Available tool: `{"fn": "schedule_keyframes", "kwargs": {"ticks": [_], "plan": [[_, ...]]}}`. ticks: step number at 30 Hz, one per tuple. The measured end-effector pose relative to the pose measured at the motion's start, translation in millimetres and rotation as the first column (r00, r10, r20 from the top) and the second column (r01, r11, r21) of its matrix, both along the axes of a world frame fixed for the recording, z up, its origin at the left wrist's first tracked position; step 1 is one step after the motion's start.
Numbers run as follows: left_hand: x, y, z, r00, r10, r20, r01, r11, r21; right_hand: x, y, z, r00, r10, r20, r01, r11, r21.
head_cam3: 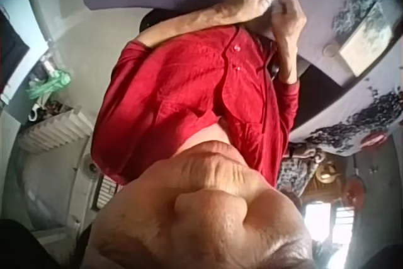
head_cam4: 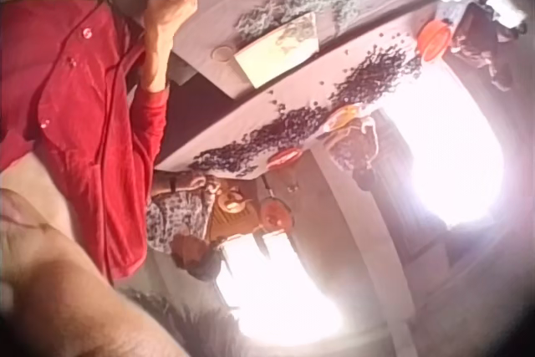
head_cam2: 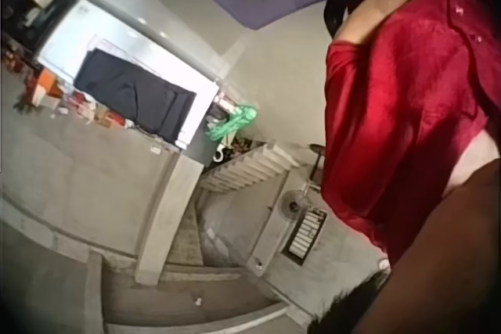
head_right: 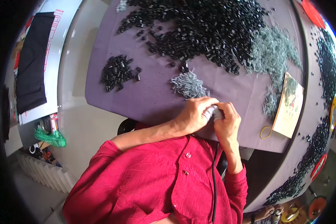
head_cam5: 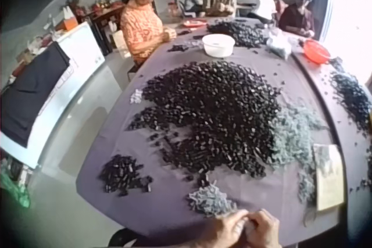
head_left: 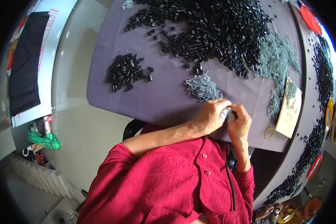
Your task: Sorting and grouping small black plastic components on a table.
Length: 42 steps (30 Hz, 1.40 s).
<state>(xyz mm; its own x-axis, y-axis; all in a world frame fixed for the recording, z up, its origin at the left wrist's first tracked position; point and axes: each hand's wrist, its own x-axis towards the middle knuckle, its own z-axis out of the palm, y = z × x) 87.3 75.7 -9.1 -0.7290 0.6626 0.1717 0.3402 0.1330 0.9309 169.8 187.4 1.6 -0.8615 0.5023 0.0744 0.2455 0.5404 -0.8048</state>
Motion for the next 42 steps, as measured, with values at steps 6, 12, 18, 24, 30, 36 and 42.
{"fn": "schedule_keyframes", "kwargs": {"ticks": [6,12,18,24,30,36,42], "plan": [[-25,-11,27,0.997,0.060,-0.043,-0.058,0.997,0.056,-22,-10,17,0.996,0.023,-0.081,-0.038,0.982,-0.187],[-81,-84,33,0.946,0.317,-0.061,-0.323,0.939,-0.116,-19,-5,24,0.981,0.193,0.012,-0.192,0.980,-0.048],[-104,-147,8,0.828,0.343,-0.444,-0.466,0.861,-0.203,-7,-46,13,0.931,0.359,0.072,-0.365,0.897,0.249],[-114,-158,2,0.800,0.301,-0.518,-0.516,0.786,-0.341,-10,-48,7,0.879,0.469,0.087,-0.463,0.794,0.393],[-131,-156,12,0.797,0.361,-0.484,-0.553,0.757,-0.347,-17,-38,7,0.917,0.393,0.069,-0.398,0.904,0.155],[-200,-135,15,0.792,0.400,-0.461,-0.562,0.772,-0.295,-35,0,13,0.992,0.112,-0.063,-0.097,0.974,0.205],[-273,-104,-1,0.893,0.413,-0.180,-0.448,0.856,-0.256,-33,23,-5,0.998,-0.047,-0.039,0.050,0.994,0.100]]}}
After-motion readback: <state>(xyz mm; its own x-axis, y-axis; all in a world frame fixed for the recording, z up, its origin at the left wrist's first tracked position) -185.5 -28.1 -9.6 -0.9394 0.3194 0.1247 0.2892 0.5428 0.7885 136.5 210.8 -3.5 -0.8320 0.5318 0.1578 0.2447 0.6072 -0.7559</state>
